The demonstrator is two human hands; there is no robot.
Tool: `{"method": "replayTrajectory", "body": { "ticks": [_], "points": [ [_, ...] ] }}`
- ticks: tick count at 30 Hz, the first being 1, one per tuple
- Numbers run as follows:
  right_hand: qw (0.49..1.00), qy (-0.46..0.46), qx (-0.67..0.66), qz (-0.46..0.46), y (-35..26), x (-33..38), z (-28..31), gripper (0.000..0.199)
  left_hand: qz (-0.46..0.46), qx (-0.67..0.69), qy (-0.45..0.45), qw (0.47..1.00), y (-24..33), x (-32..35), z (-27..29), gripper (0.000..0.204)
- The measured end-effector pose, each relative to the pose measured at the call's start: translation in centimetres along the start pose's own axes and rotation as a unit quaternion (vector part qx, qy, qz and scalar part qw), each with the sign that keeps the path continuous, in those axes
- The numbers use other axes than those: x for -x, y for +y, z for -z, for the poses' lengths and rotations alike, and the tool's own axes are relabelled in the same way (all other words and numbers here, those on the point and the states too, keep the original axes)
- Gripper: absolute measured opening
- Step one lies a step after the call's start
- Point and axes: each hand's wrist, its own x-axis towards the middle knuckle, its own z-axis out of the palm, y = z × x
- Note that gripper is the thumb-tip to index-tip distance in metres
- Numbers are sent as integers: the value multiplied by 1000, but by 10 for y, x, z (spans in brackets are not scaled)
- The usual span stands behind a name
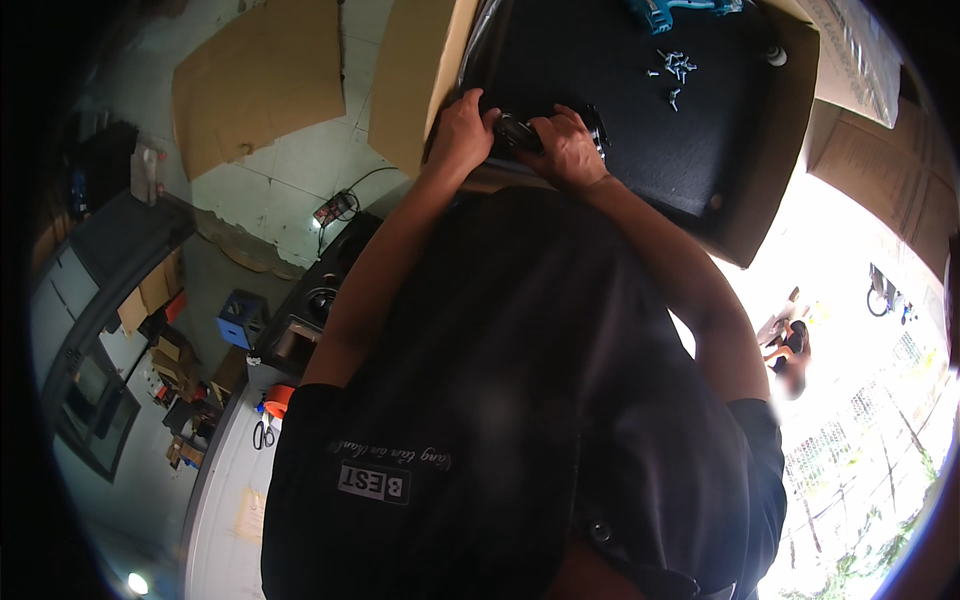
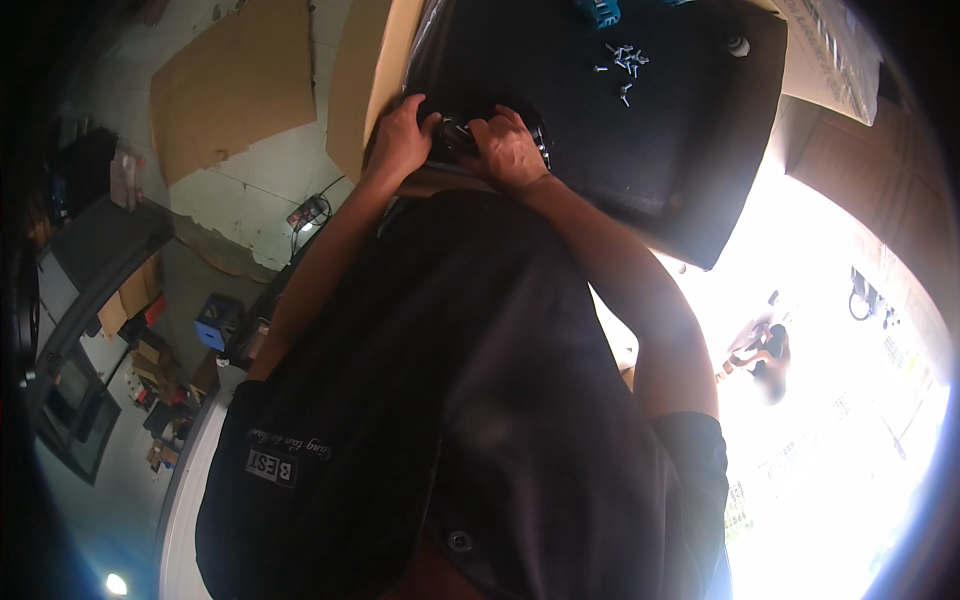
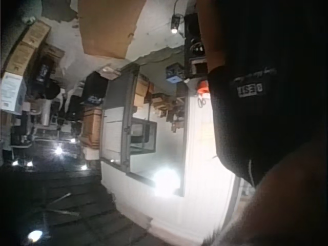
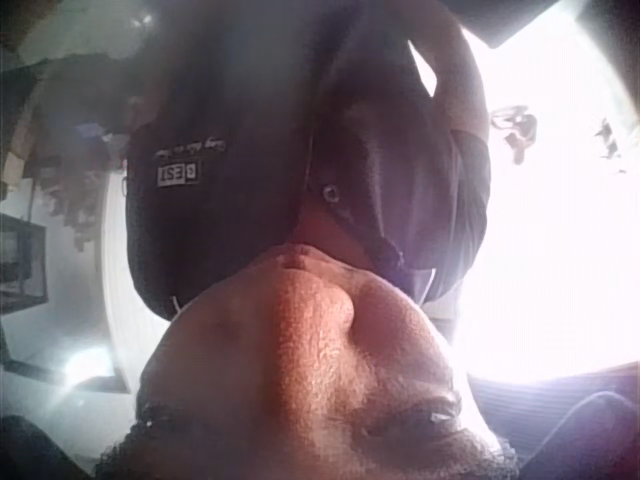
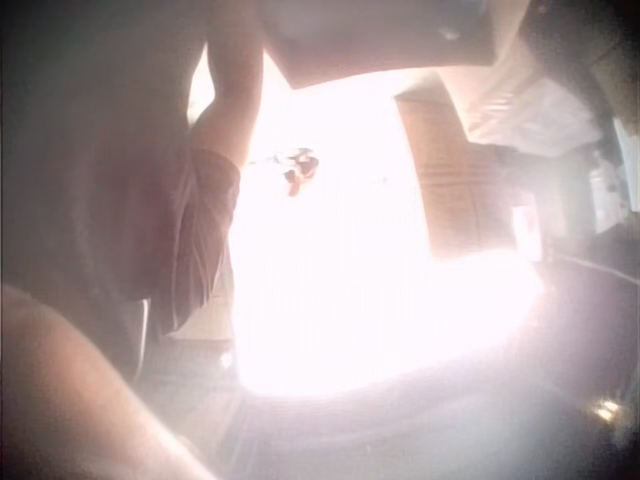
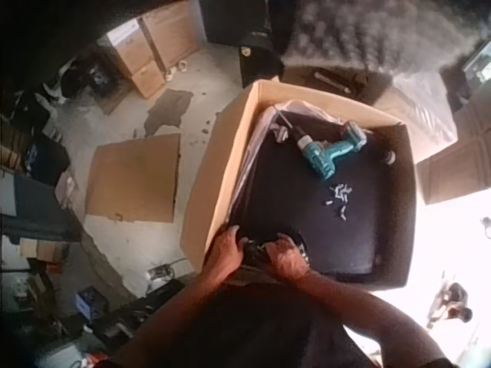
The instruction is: The person uses a cordless drill to attach caster wheels to the underside of a black rectangular board. They place each wheel, align it, and drive screws to secure it, repeating the process for multiple wheels.
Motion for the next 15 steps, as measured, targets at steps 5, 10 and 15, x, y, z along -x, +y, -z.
{"method": "replayTrajectory", "body": {
  "ticks": [5,10,15],
  "points": [
    [1000,-19,-10,-14,-4,-1,7,44,36,-1,-6,999,4,-3,2,40],
    [1000,-6,-6,-13,-3,-1,6,43,28,-1,0,1000,5,-5,2,38],
    [1000,-13,-2,-20,-3,-1,7,43,22,-5,0,1000,6,-5,2,38]
  ]
}}
